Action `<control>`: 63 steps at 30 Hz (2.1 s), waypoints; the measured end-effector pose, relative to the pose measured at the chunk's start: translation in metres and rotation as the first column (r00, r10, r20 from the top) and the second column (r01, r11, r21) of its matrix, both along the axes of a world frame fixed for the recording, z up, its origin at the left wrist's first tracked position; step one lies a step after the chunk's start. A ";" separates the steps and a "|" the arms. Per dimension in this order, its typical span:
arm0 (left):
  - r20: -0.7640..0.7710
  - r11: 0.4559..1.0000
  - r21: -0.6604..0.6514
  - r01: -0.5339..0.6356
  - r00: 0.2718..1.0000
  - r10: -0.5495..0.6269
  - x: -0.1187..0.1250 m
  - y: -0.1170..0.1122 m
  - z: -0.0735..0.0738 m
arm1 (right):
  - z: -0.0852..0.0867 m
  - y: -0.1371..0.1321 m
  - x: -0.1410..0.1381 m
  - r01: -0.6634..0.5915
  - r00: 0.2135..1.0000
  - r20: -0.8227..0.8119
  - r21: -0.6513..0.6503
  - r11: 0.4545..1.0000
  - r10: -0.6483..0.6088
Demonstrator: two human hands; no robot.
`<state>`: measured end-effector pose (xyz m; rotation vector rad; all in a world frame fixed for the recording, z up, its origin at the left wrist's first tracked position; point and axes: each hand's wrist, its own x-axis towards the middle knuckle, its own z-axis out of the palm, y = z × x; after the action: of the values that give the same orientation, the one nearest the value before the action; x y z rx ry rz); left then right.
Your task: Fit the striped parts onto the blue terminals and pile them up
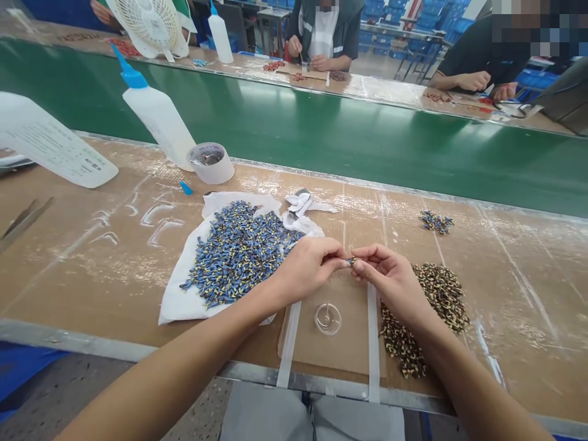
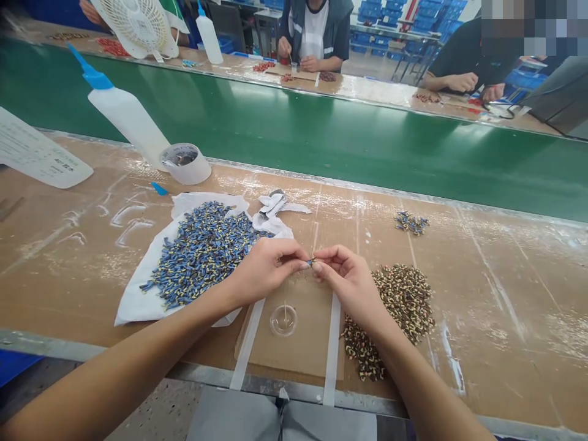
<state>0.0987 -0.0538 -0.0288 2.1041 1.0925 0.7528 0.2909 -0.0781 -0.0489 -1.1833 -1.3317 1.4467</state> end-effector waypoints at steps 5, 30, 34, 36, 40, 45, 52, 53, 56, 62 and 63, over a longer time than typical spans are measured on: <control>0.027 1.000 -0.025 0.005 1.000 -0.004 0.001 -0.001 -0.001 | -0.001 0.003 0.001 -0.001 0.998 -0.058 -0.039 0.999 -0.002; -0.159 0.989 0.078 0.126 0.981 -0.112 0.005 0.002 -0.018 | -0.002 0.006 0.009 -0.028 0.996 0.081 -0.061 0.998 0.033; -0.184 0.985 0.111 0.132 0.977 -0.110 0.005 0.001 -0.021 | -0.002 0.006 0.011 -0.041 0.992 0.118 -0.038 0.998 0.045; -0.184 0.986 0.108 0.130 0.977 -0.108 0.005 0.000 -0.022 | -0.003 0.006 0.011 -0.047 0.992 0.119 -0.046 0.998 0.052; -0.179 0.989 0.090 0.119 0.979 -0.102 0.005 0.000 -0.023 | -0.005 0.006 0.010 -0.074 0.992 0.099 -0.081 0.994 0.082; -0.146 0.987 0.082 0.137 0.981 -0.124 0.004 0.000 -0.024 | -0.005 0.005 0.011 -0.094 0.990 0.094 -0.081 0.992 0.101; -0.180 0.987 0.090 0.135 0.977 -0.117 0.004 0.000 -0.024 | -0.008 0.006 0.012 -0.095 0.989 0.105 -0.062 0.994 0.101; -0.187 0.987 0.090 0.132 0.976 -0.114 0.004 0.000 -0.024 | -0.009 0.005 0.011 -0.098 0.989 0.109 -0.059 0.993 0.104; -0.209 0.987 0.098 0.124 0.973 -0.101 0.005 -0.002 -0.024 | -0.010 0.003 0.008 -0.121 0.984 0.126 -0.036 0.992 0.125; -0.249 0.987 0.106 0.120 0.964 -0.090 0.006 -0.003 -0.025 | -0.011 -0.002 0.002 -0.144 0.979 0.146 -0.009 0.990 0.144; -0.252 0.986 0.111 0.124 0.963 -0.093 0.006 -0.004 -0.025 | -0.011 -0.002 0.002 -0.145 0.978 0.152 -0.005 0.989 0.144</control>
<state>0.1046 -0.0574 -0.0539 2.3937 1.0693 0.5300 0.2925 -0.0805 -0.0597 -1.2349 -1.5540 1.4768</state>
